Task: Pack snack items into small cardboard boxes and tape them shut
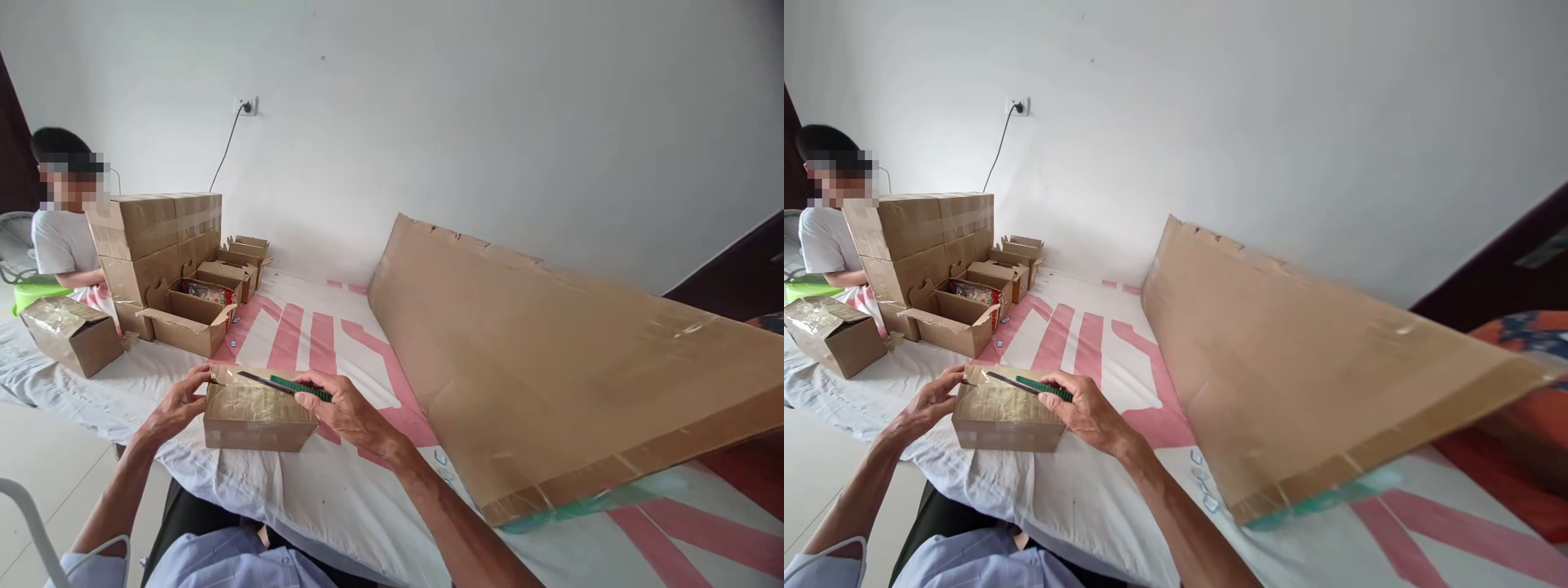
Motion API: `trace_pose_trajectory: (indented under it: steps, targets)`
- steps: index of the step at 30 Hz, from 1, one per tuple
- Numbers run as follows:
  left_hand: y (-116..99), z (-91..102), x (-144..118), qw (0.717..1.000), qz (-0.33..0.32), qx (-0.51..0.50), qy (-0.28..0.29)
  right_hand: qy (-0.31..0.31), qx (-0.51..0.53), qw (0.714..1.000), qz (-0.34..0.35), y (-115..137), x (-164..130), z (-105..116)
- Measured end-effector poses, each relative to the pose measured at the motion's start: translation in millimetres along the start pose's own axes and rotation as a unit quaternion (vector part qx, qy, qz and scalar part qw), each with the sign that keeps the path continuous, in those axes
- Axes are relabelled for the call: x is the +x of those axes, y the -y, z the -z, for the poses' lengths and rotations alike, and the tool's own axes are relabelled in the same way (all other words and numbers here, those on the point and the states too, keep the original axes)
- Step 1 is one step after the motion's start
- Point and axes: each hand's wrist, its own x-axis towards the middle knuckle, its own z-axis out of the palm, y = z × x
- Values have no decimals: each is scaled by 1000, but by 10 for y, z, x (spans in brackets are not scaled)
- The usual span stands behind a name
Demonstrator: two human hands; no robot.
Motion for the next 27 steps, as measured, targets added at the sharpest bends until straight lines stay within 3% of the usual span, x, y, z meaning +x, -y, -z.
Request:
trace_pose_trajectory:
  steps: [8, 14, 27]
  targets:
    - [82, -53, -156, 1000, -7, 14, -23, 70, -55, 996, 13, 119, 196, -41]
    - [102, -57, -166, 999, 16, 43, -15, 88, -68, 993, 33, 265, 254, -84]
    - [77, -37, -183, 998, 1, 67, -1, 105, -163, 980, 48, 406, 328, -18]
